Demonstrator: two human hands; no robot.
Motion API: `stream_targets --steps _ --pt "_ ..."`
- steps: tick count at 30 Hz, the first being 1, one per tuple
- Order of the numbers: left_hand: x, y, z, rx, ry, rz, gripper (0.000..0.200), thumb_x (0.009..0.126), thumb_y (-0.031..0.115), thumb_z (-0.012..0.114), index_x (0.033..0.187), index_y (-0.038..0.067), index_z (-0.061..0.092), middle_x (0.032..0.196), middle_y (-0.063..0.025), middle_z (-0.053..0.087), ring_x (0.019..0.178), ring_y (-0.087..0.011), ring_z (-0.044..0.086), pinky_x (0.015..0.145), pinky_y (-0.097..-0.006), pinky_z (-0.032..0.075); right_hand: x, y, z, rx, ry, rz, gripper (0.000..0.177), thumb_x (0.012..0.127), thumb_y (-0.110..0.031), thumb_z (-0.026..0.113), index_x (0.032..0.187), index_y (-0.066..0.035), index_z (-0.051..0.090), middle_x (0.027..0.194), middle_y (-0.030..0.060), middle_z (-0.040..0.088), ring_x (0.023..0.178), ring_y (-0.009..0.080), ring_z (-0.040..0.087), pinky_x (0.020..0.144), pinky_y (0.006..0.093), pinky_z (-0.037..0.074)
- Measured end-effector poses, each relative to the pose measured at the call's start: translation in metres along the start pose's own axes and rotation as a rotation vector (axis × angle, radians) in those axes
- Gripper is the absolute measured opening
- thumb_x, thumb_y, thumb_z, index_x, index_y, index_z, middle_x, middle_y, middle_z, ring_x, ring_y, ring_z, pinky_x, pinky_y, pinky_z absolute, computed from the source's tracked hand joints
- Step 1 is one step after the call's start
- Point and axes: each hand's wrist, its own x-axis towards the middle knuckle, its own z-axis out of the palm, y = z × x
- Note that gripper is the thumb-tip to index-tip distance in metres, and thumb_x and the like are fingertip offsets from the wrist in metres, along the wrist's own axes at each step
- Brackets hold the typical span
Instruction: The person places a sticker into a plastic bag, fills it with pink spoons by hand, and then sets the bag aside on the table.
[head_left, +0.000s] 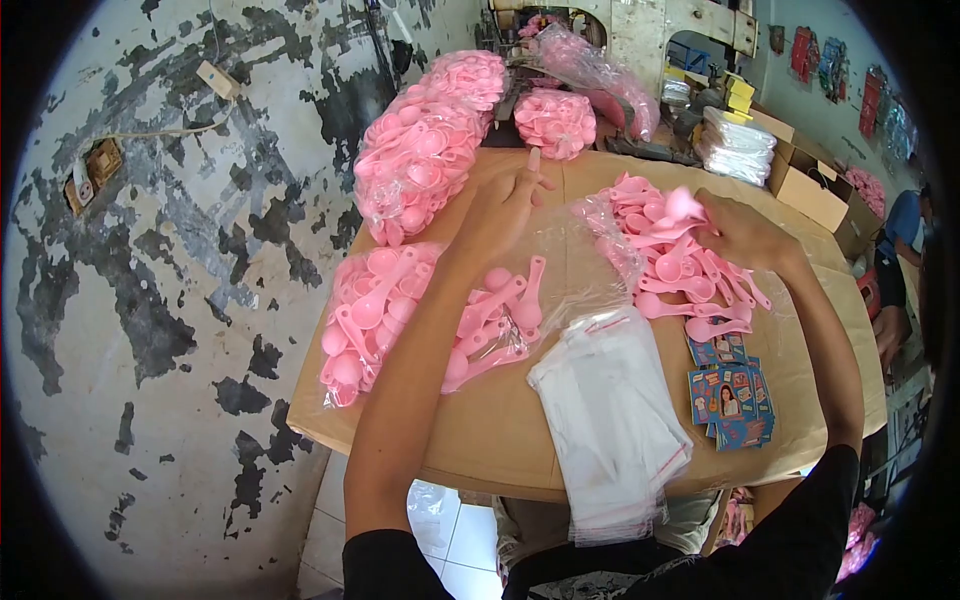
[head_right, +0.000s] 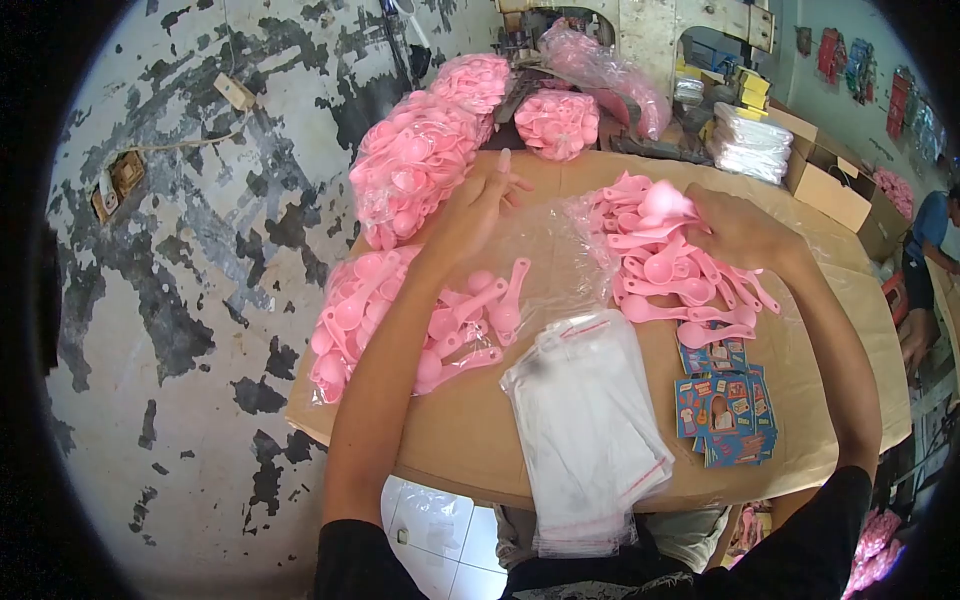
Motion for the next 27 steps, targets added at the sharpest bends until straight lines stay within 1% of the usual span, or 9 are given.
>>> stream_targets --steps 3,6,7,11,15,18,21,24,27 --pt "0.001 -0.002 0.001 0.011 -0.013 0.011 0.061 0.104 0.048 0.034 0.101 -0.001 0.070 0.079 -0.0127 0.064 0.077 -0.0239 0.062 0.074 -0.0369 0.047 0.000 0.017 0.019 0.017 0.194 -0.152 0.025 0.080 -0.008 0.064 0.100 -0.001 0.050 0.089 0.0188 0.058 0.093 0.0384 0.059 0.082 0.0466 0.045" --pt "-0.001 -0.004 0.002 0.018 -0.003 0.025 0.062 0.104 0.050 0.034 0.102 0.000 0.070 0.080 -0.0131 0.065 0.077 -0.0253 0.062 0.075 -0.0375 0.048 0.005 0.009 0.010 -0.070 0.108 -0.199 0.024 0.076 -0.005 0.066 0.095 -0.001 0.053 0.092 0.0169 0.058 0.095 0.0389 0.057 0.084 0.0460 0.045" --pt "-0.001 -0.005 0.000 0.024 -0.008 0.020 0.062 0.104 0.050 0.034 0.102 0.000 0.070 0.080 -0.0133 0.065 0.077 -0.0257 0.063 0.075 -0.0377 0.048 0.009 0.003 0.011 -0.108 0.070 -0.219 0.020 0.074 -0.004 0.065 0.090 0.000 0.054 0.097 0.0168 0.059 0.097 0.0382 0.058 0.087 0.0441 0.046" --pt "0.000 -0.004 0.001 0.050 -0.030 0.002 0.060 0.104 0.049 0.034 0.103 0.001 0.071 0.081 -0.0140 0.066 0.078 -0.0271 0.064 0.076 -0.0380 0.048 0.027 -0.035 0.035 0.033 0.085 -0.440 0.025 0.077 -0.006 0.062 0.101 -0.001 0.059 0.101 0.0170 0.061 0.099 0.0354 0.060 0.090 0.0427 0.047" --pt "-0.002 0.001 0.001 0.084 -0.075 -0.073 0.058 0.104 0.046 0.033 0.101 0.001 0.070 0.080 -0.0143 0.066 0.078 -0.0276 0.064 0.076 -0.0382 0.049 0.068 -0.067 0.078 0.072 0.039 -0.585 0.039 0.080 -0.007 0.059 0.119 -0.006 0.061 0.108 0.0156 0.065 0.106 0.0338 0.061 0.092 0.0412 0.048" --pt "-0.005 0.004 0.001 0.107 -0.090 -0.023 0.059 0.104 0.046 0.032 0.099 0.001 0.070 0.082 -0.0149 0.067 0.078 -0.0279 0.065 0.077 -0.0385 0.049 0.087 -0.093 0.096 0.051 0.149 -0.838 0.040 0.080 -0.010 0.061 0.120 -0.007 0.061 0.104 0.0142 0.065 0.104 0.0320 0.061 0.091 0.0407 0.049" --pt "-0.008 0.009 0.000 0.148 -0.114 -0.041 0.059 0.104 0.044 0.031 0.098 0.000 0.070 0.082 -0.0157 0.068 0.079 -0.0275 0.065 0.077 -0.0389 0.049 0.108 -0.100 0.115 0.042 0.150 -0.894 0.041 0.080 -0.012 0.064 0.120 -0.009 0.062 0.099 0.0110 0.065 0.101 0.0311 0.061 0.090 0.0399 0.049" --pt "-0.007 0.008 -0.001 0.073 -0.155 -0.089 0.059 0.104 0.043 0.031 0.098 0.000 0.070 0.081 -0.0176 0.067 0.080 -0.0283 0.065 0.078 -0.0391 0.049 0.130 -0.095 0.117 -0.102 0.345 -1.043 0.040 0.078 -0.013 0.067 0.118 -0.010 0.064 0.095 0.0089 0.063 0.099 0.0305 0.061 0.092 0.0398 0.048" --pt "-0.005 0.006 -0.002 0.061 -0.112 -0.038 0.060 0.104 0.045 0.030 0.097 0.000 0.070 0.080 -0.0186 0.067 0.080 -0.0301 0.065 0.079 -0.0399 0.048 0.116 -0.071 0.107 0.066 0.267 -0.875 0.037 0.076 -0.009 0.069 0.114 -0.008 0.065 0.099 0.0110 0.065 0.100 0.0310 0.061 0.093 0.0402 0.048"
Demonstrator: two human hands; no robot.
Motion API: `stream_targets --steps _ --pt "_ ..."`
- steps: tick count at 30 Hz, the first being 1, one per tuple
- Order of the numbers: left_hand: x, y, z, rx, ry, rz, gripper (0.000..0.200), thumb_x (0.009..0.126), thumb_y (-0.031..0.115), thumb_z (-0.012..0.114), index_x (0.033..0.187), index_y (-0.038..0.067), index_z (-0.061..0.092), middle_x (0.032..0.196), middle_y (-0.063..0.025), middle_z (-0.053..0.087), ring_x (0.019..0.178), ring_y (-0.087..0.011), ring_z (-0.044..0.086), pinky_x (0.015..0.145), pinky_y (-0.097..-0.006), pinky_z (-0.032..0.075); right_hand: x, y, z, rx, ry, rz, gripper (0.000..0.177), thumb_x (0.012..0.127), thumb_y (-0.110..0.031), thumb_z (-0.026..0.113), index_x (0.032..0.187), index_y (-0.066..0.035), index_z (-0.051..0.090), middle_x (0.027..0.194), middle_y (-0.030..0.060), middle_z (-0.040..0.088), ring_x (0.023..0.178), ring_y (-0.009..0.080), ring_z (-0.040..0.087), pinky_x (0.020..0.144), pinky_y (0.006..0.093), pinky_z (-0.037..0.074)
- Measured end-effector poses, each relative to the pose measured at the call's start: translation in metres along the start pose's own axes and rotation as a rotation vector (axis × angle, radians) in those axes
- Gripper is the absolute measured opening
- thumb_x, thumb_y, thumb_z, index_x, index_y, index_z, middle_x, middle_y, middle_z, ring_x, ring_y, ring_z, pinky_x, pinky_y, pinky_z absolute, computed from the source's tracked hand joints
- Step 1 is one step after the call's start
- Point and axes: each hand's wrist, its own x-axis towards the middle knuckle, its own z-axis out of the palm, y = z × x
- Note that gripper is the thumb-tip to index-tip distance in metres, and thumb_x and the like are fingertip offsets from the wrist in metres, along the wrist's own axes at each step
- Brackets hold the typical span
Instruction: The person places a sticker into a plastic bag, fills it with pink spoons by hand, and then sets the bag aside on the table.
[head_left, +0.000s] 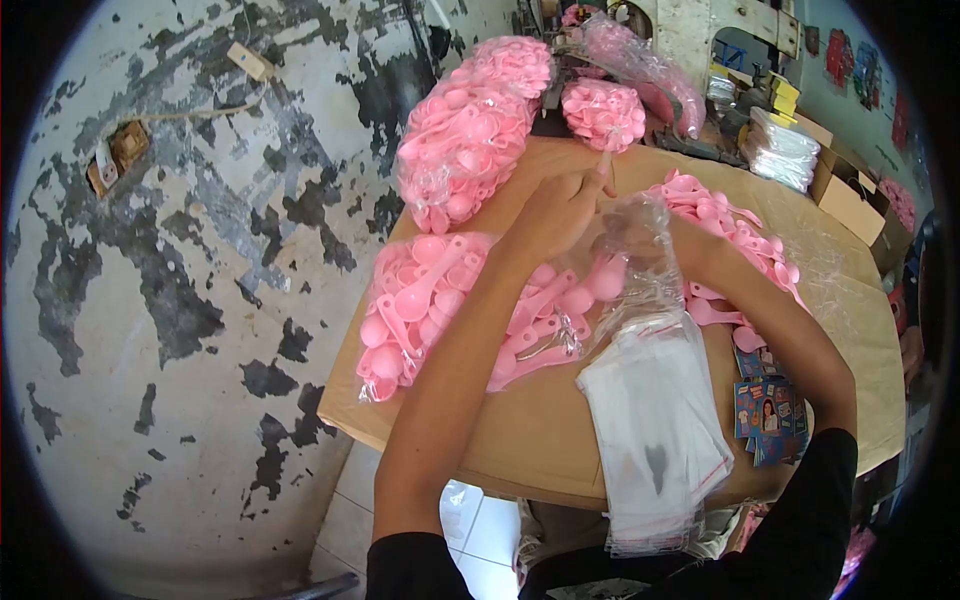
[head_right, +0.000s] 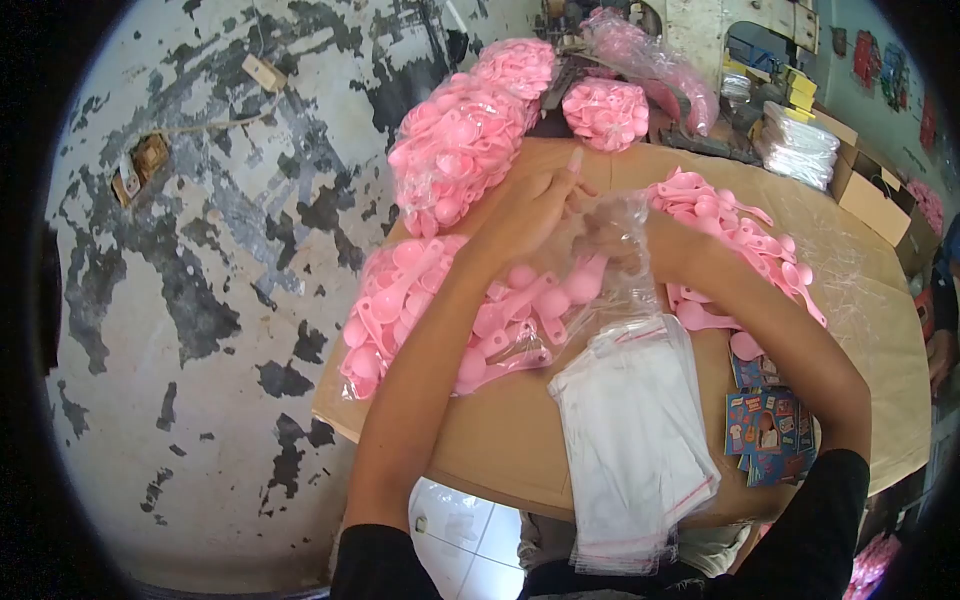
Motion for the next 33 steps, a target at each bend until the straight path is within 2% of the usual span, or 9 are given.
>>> stream_targets --steps 4,13,17,19,20,23,25,30,33 --pt "0.002 -0.003 0.001 -0.016 0.006 -0.023 0.062 0.103 0.047 0.030 0.097 0.000 0.070 0.085 -0.0211 0.068 0.086 -0.0340 0.066 0.082 -0.0418 0.048 -0.009 -0.010 -0.079 0.137 -0.335 0.370 0.038 0.068 0.002 0.070 0.105 -0.003 0.064 0.103 0.0133 0.063 0.104 0.0350 0.059 0.094 0.0414 0.046" --pt "0.004 -0.010 0.007 0.001 0.056 0.033 0.068 0.102 0.054 0.030 0.095 0.000 0.071 0.088 -0.0211 0.068 0.089 -0.0350 0.066 0.083 -0.0423 0.048 -0.060 -0.041 -0.160 -0.359 -0.475 0.482 0.049 0.070 0.003 0.069 0.118 -0.002 0.060 0.116 0.0169 0.060 0.114 0.0339 0.054 0.101 0.0393 0.042" --pt "0.004 -0.004 0.006 -0.005 0.069 0.058 0.070 0.103 0.054 0.029 0.094 -0.001 0.071 0.083 -0.0176 0.068 0.084 -0.0328 0.066 0.081 -0.0408 0.049 -0.023 -0.045 -0.106 -0.025 -0.429 0.326 0.041 0.083 -0.007 0.066 0.123 -0.002 0.059 0.123 0.0148 0.059 0.118 0.0317 0.053 0.105 0.0383 0.039" --pt "0.004 -0.001 0.008 -0.011 0.082 0.086 0.069 0.103 0.053 0.030 0.094 -0.001 0.071 0.081 -0.0165 0.067 0.082 -0.0322 0.065 0.080 -0.0402 0.049 0.002 -0.065 -0.081 0.385 -0.331 0.595 0.035 0.090 -0.014 0.059 0.120 0.002 0.059 0.123 0.0173 0.058 0.120 0.0295 0.054 0.102 0.0394 0.043" --pt "0.004 -0.002 0.008 -0.019 0.094 0.095 0.068 0.103 0.052 0.030 0.093 -0.001 0.071 0.081 -0.0161 0.067 0.081 -0.0321 0.065 0.079 -0.0400 0.049 0.014 -0.078 -0.079 0.438 -0.309 0.465 0.037 0.089 -0.015 0.060 0.122 0.002 0.059 0.124 0.0177 0.058 0.119 0.0305 0.054 0.102 0.0394 0.043" --pt "0.001 0.002 0.008 -0.047 0.117 0.099 0.064 0.104 0.049 0.032 0.093 -0.001 0.071 0.080 -0.0159 0.067 0.080 -0.0322 0.065 0.078 -0.0396 0.048 0.024 -0.061 -0.017 0.445 -0.113 0.009 0.045 0.087 -0.015 0.064 0.127 0.001 0.056 0.126 0.0189 0.057 0.117 0.0327 0.057 0.101 0.0387 0.045" --pt "0.002 0.003 0.006 -0.049 0.131 0.123 0.061 0.104 0.047 0.033 0.094 0.000 0.071 0.080 -0.0167 0.067 0.079 -0.0326 0.065 0.076 -0.0398 0.048 0.045 -0.069 0.010 0.336 -0.047 -0.054 0.043 0.086 -0.014 0.064 0.126 0.000 0.057 0.125 0.0184 0.057 0.114 0.0338 0.058 0.098 0.0401 0.047" --pt "0.002 0.002 0.002 -0.014 0.115 0.099 0.059 0.104 0.047 0.037 0.095 -0.001 0.070 0.077 -0.0112 0.064 0.076 -0.0179 0.062 0.073 -0.0317 0.048 0.054 -0.092 0.019 0.109 -0.332 0.246 0.042 0.089 -0.017 0.061 0.124 0.003 0.052 0.126 0.0216 0.054 0.114 0.0398 0.055 0.095 0.0440 0.049" --pt "0.003 0.001 0.003 0.038 0.143 0.181 0.056 0.104 0.043 0.034 0.094 0.002 0.070 0.082 -0.0242 0.065 0.083 -0.0379 0.064 0.077 -0.0450 0.048 0.034 -0.082 0.008 0.137 -0.305 0.292 0.042 0.087 -0.012 0.060 0.124 0.003 0.051 0.124 0.0214 0.055 0.115 0.0392 0.055 0.093 0.0436 0.050"
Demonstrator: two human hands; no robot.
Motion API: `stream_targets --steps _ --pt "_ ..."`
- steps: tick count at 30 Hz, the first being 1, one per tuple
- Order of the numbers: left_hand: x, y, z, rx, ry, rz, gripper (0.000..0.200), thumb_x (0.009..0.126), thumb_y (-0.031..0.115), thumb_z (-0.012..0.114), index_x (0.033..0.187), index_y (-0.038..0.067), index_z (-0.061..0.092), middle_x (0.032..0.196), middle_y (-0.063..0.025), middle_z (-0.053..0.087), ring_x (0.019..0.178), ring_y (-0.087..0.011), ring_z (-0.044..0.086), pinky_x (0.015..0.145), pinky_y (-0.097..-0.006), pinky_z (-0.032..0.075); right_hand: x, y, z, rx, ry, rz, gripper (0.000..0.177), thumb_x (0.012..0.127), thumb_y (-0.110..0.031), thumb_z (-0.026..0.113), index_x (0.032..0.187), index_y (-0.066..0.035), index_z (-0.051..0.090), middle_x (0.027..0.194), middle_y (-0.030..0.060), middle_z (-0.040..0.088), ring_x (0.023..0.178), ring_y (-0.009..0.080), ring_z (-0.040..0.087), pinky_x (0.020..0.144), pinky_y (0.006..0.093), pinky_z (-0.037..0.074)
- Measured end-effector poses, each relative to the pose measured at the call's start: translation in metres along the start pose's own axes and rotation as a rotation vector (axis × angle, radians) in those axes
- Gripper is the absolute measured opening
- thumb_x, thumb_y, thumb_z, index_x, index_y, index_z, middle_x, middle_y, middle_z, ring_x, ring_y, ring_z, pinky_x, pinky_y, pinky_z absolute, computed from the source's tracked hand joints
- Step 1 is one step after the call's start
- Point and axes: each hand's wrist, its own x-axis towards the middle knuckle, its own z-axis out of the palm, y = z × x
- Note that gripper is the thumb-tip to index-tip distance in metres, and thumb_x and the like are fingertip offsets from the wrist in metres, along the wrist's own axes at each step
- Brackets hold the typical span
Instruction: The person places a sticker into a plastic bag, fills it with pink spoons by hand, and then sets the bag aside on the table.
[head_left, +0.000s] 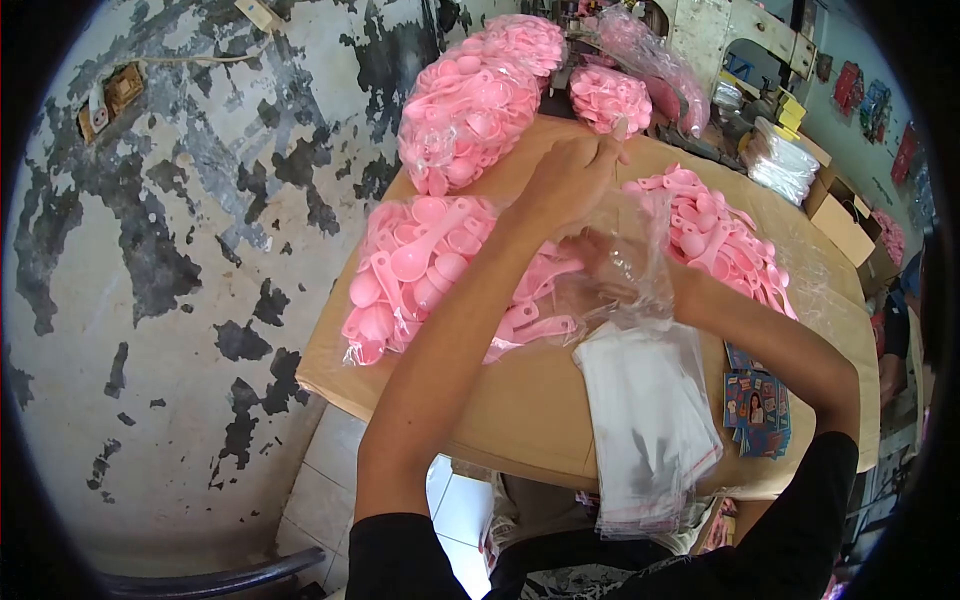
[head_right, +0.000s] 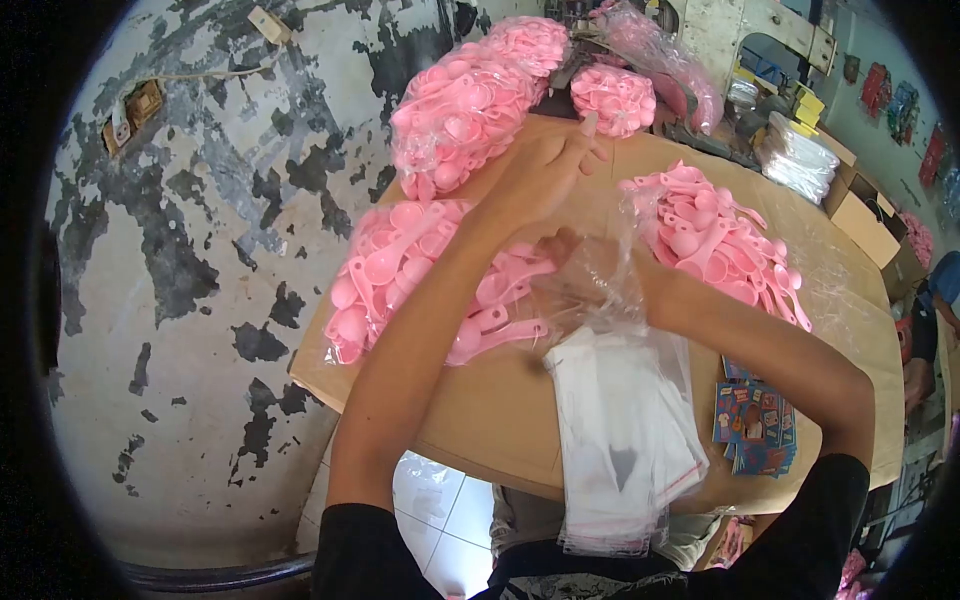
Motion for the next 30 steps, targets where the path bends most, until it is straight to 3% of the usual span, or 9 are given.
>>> stream_targets --steps 7,11,13,15,17,19,21,24,30 --pt "0.001 0.008 -0.006 -0.024 0.021 -0.025 0.057 0.103 0.044 0.032 0.093 0.003 0.071 0.092 -0.0219 0.069 0.092 -0.0395 0.065 0.085 -0.0463 0.048 -0.073 -0.005 -0.112 -0.065 -0.004 0.220 0.049 0.083 0.000 0.057 0.132 0.001 0.049 0.129 0.0193 0.054 0.124 0.0352 0.050 0.106 0.0423 0.040" --pt "0.000 0.008 -0.010 -0.051 0.035 -0.063 0.058 0.103 0.046 0.033 0.093 0.003 0.071 0.092 -0.0215 0.069 0.093 -0.0377 0.066 0.086 -0.0447 0.048 -0.115 0.010 -0.135 -0.286 0.040 0.383 0.043 0.084 0.001 0.060 0.127 -0.002 0.055 0.127 0.0172 0.057 0.121 0.0364 0.051 0.102 0.0447 0.042" --pt "0.002 0.005 -0.007 -0.080 0.038 -0.060 0.059 0.103 0.048 0.033 0.095 0.003 0.071 0.090 -0.0212 0.069 0.092 -0.0361 0.066 0.085 -0.0433 0.049 -0.118 0.013 -0.136 -0.275 0.000 0.220 0.041 0.084 0.002 0.060 0.124 -0.001 0.056 0.125 0.0172 0.058 0.120 0.0368 0.052 0.102 0.0444 0.043" --pt "0.004 0.002 -0.006 -0.098 0.025 -0.058 0.061 0.103 0.050 0.033 0.097 0.003 0.071 0.087 -0.0203 0.069 0.089 -0.0343 0.067 0.084 -0.0416 0.049 -0.115 0.019 -0.124 -0.062 -0.048 0.140 0.036 0.084 0.001 0.062 0.120 0.003 0.058 0.124 0.0178 0.059 0.119 0.0361 0.053 0.101 0.0435 0.043" --pt "0.009 -0.004 -0.004 -0.136 0.035 -0.038 0.063 0.103 0.052 0.033 0.098 0.003 0.072 0.082 -0.0184 0.068 0.083 -0.0322 0.066 0.081 -0.0406 0.049 -0.095 0.023 -0.103 -0.147 -0.138 0.073 0.038 0.087 -0.006 0.063 0.123 0.002 0.057 0.128 0.0172 0.058 0.120 0.0335 0.053 0.102 0.0416 0.043" --pt "0.007 -0.003 -0.003 -0.155 0.055 -0.032 0.064 0.103 0.052 0.032 0.099 0.002 0.072 0.079 -0.0167 0.067 0.079 -0.0303 0.065 0.078 -0.0398 0.049 -0.064 -0.002 -0.085 0.231 -0.132 0.333 0.040 0.091 -0.016 0.061 0.126 0.001 0.056 0.132 0.0169 0.055 0.121 0.0324 0.053 0.103 0.0403 0.042" --pt "0.006 0.004 -0.008 -0.143 0.103 -0.019 0.064 0.103 0.051 0.032 0.099 0.001 0.072 0.077 -0.0153 0.066 0.075 -0.0289 0.064 0.076 -0.0393 0.049 -0.040 0.018 -0.042 0.076 0.062 -0.091 0.043 0.094 -0.026 0.058 0.129 0.000 0.055 0.134 0.0167 0.055 0.122 0.0324 0.053 0.103 0.0404 0.042" --pt "0.006 0.008 -0.018 -0.143 0.026 -0.129 0.066 0.105 0.053 0.029 0.101 -0.001 0.068 0.086 -0.0106 0.064 0.081 -0.0182 0.060 0.080 -0.0316 0.048 0.026 0.021 0.003 0.031 0.191 -0.384 0.043 0.092 -0.026 0.059 0.128 -0.001 0.056 0.128 0.0175 0.058 0.119 0.0336 0.055 0.099 0.0414 0.045" --pt "0.003 0.004 -0.018 -0.134 0.038 -0.104 0.064 0.105 0.052 0.030 0.102 -0.001 0.067 0.090 -0.0095 0.063 0.083 -0.0175 0.058 0.081 -0.0313 0.048 0.064 0.000 0.045 -0.137 0.162 -0.078 0.037 0.086 -0.019 0.062 0.117 0.000 0.058 0.111 0.0182 0.059 0.107 0.0342 0.059 0.090 0.0425 0.048"
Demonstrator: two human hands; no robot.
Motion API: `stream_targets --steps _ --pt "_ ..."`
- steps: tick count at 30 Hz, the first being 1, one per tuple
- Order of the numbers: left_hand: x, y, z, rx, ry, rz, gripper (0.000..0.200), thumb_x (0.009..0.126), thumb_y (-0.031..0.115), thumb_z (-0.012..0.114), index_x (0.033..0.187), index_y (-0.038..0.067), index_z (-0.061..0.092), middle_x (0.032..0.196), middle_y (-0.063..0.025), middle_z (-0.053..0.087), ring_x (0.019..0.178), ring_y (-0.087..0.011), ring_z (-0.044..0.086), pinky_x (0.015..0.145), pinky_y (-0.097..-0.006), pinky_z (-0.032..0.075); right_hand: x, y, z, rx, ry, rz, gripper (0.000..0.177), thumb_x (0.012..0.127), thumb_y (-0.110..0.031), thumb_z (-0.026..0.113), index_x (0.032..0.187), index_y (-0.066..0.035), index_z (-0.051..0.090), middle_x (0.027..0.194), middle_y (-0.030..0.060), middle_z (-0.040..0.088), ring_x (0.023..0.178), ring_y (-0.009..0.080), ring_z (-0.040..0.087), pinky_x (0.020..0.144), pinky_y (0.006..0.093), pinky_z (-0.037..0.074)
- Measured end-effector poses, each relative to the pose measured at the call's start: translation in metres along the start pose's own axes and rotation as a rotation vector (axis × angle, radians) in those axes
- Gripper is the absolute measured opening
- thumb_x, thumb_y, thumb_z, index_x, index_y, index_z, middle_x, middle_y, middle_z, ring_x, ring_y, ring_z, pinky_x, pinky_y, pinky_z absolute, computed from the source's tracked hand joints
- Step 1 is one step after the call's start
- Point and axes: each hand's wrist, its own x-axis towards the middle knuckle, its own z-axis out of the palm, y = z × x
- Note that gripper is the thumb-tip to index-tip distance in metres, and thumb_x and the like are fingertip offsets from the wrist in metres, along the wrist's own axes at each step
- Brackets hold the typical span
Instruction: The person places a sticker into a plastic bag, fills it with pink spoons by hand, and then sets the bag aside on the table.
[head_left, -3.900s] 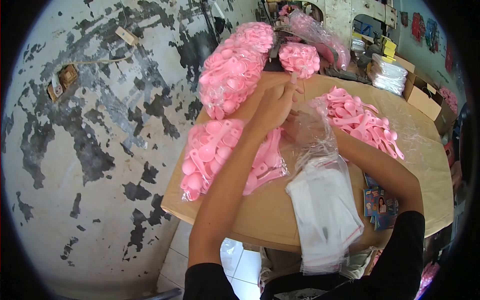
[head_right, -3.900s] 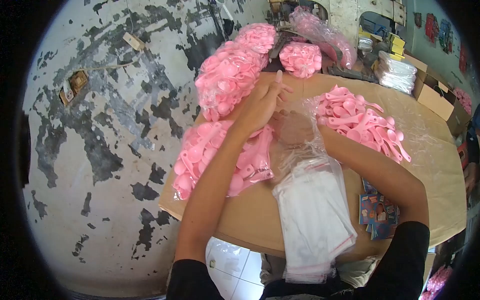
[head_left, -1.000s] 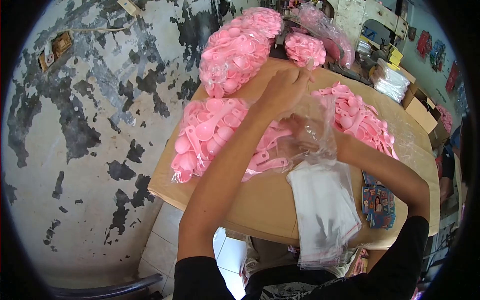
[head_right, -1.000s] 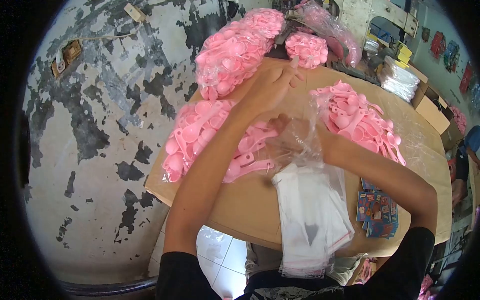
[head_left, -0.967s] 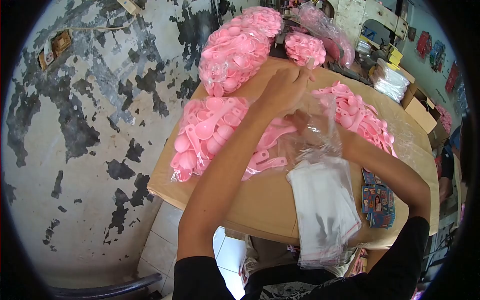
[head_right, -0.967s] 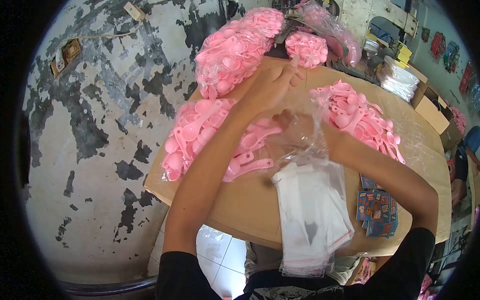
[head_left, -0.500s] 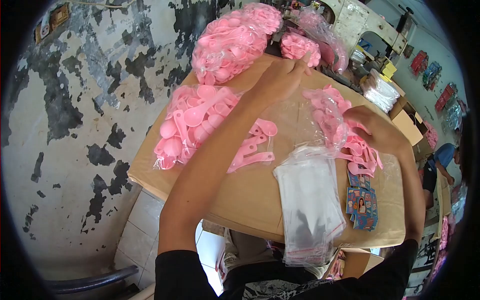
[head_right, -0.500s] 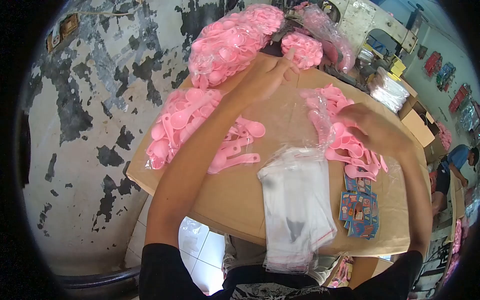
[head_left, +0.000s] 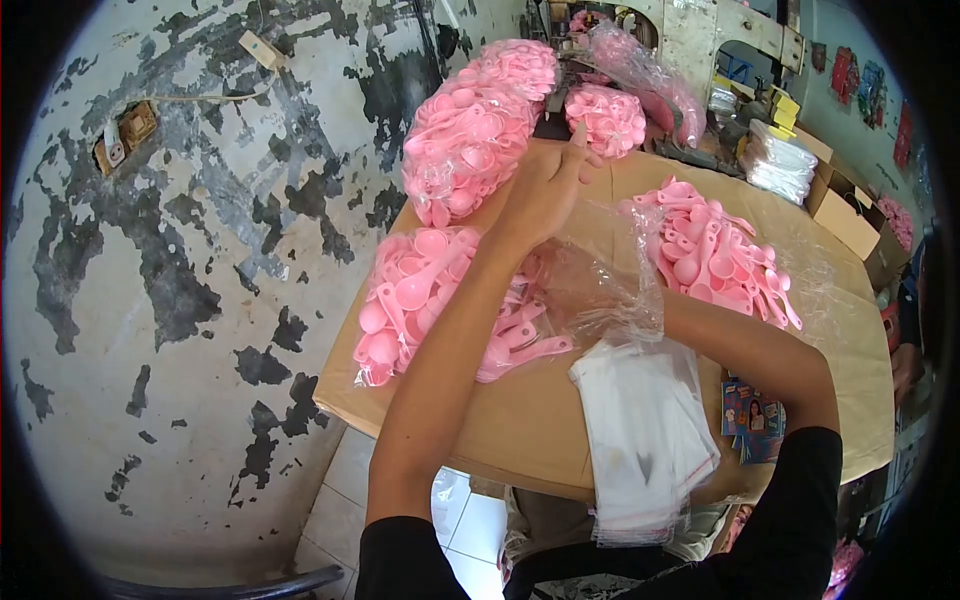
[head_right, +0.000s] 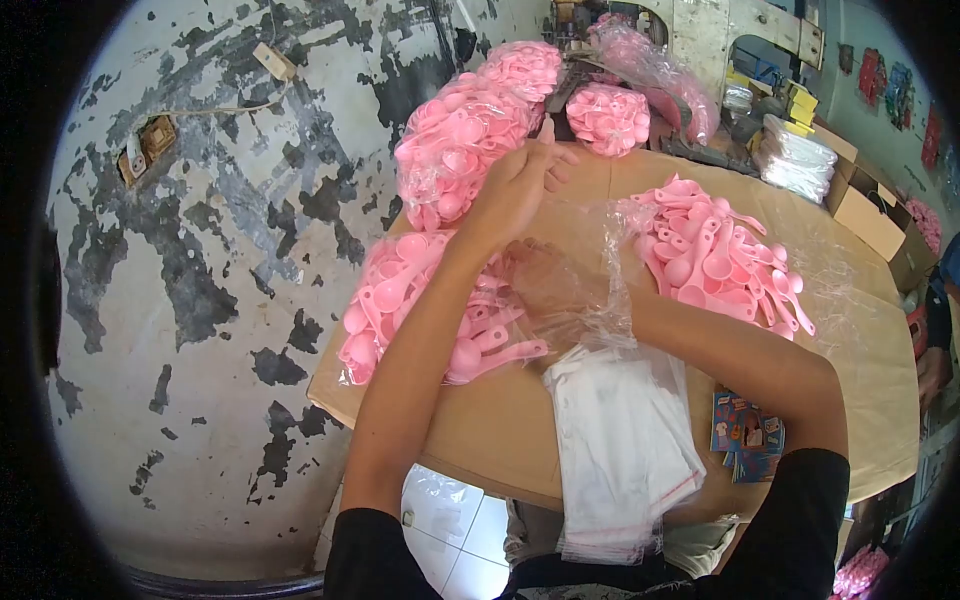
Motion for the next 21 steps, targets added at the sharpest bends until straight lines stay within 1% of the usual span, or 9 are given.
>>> stream_targets --steps 4,8,10,11,13,16,17,20,21 --pt "0.001 -0.001 -0.004 -0.005 0.004 -0.027 0.068 0.104 0.054 0.029 0.101 -0.001 0.067 0.088 -0.0093 0.063 0.082 -0.0174 0.057 0.081 -0.0306 0.047 -0.011 0.009 -0.012 -0.060 0.011 0.094 0.033 0.081 -0.014 0.063 0.110 0.001 0.060 0.099 0.0187 0.060 0.099 0.0346 0.061 0.085 0.0433 0.050" --pt "0.006 -0.002 -0.011 -0.060 0.067 -0.029 0.065 0.104 0.051 0.030 0.099 0.000 0.070 0.081 -0.0118 0.065 0.075 -0.0203 0.060 0.076 -0.0324 0.048 -0.072 0.028 -0.082 0.168 0.000 0.064 0.033 0.081 -0.008 0.063 0.113 -0.001 0.060 0.098 0.0180 0.059 0.094 0.0372 0.060 0.084 0.0447 0.048" --pt "0.008 -0.003 -0.014 -0.076 0.082 -0.028 0.068 0.104 0.053 0.028 0.100 0.000 0.070 0.081 -0.0119 0.065 0.075 -0.0204 0.060 0.076 -0.0326 0.048 -0.102 0.014 -0.132 0.146 0.029 0.170 0.033 0.083 -0.007 0.062 0.116 -0.003 0.060 0.100 0.0171 0.059 0.094 0.0371 0.058 0.085 0.0450 0.046" --pt "0.007 0.003 -0.017 -0.066 0.068 -0.040 0.072 0.103 0.057 0.026 0.100 0.000 0.069 0.084 -0.0107 0.065 0.079 -0.0191 0.059 0.079 -0.0319 0.047 -0.110 0.001 -0.158 0.091 0.052 0.325 0.033 0.083 -0.008 0.063 0.116 -0.005 0.061 0.101 0.0166 0.059 0.096 0.0365 0.057 0.087 0.0447 0.045" --pt "0.006 0.004 -0.020 -0.071 0.065 -0.036 0.077 0.102 0.061 0.023 0.102 -0.001 0.068 0.086 -0.0094 0.064 0.082 -0.0177 0.059 0.081 -0.0311 0.047 -0.132 0.018 -0.183 -0.211 0.030 0.257 0.032 0.081 -0.005 0.065 0.113 -0.004 0.061 0.106 0.0154 0.060 0.106 0.0349 0.055 0.093 0.0438 0.043" --pt "0.003 0.012 -0.019 -0.118 0.102 -0.006 0.076 0.102 0.061 0.024 0.104 -0.001 0.068 0.086 -0.0089 0.064 0.081 -0.0173 0.058 0.081 -0.0309 0.046 -0.143 0.029 -0.181 -0.196 0.168 0.199 0.034 0.080 -0.002 0.066 0.113 -0.002 0.057 0.114 0.0170 0.058 0.114 0.0371 0.053 0.098 0.0428 0.043" --pt "0.003 0.019 -0.022 -0.132 0.115 -0.004 0.074 0.103 0.060 0.025 0.104 -0.001 0.068 0.086 -0.0086 0.065 0.081 -0.0171 0.058 0.082 -0.0308 0.046 -0.138 0.035 -0.177 -0.083 0.090 0.194 0.044 0.078 -0.001 0.069 0.120 -0.002 0.056 0.119 0.0174 0.059 0.116 0.0355 0.054 0.100 0.0424 0.043" --pt "-0.003 0.045 -0.052 -0.077 0.172 0.105 0.058 0.103 0.049 0.039 0.108 0.000 0.068 0.091 -0.0080 0.066 0.085 -0.0154 0.059 0.083 -0.0286 0.046 -0.101 0.013 -0.159 0.209 -0.204 0.282 0.044 0.082 -0.007 0.068 0.124 -0.002 0.057 0.123 0.0194 0.058 0.120 0.0363 0.052 0.102 0.0438 0.042" --pt "-0.013 0.061 -0.067 -0.018 0.221 0.162 0.054 0.103 0.046 0.041 0.109 0.000 0.068 0.093 -0.0083 0.066 0.087 -0.0156 0.059 0.084 -0.0283 0.046 -0.089 0.026 -0.135 0.237 -0.169 0.128 0.050 0.085 -0.009 0.066 0.133 -0.003 0.051 0.128 0.0192 0.056 0.121 0.0349 0.053 0.103 0.0424 0.042"
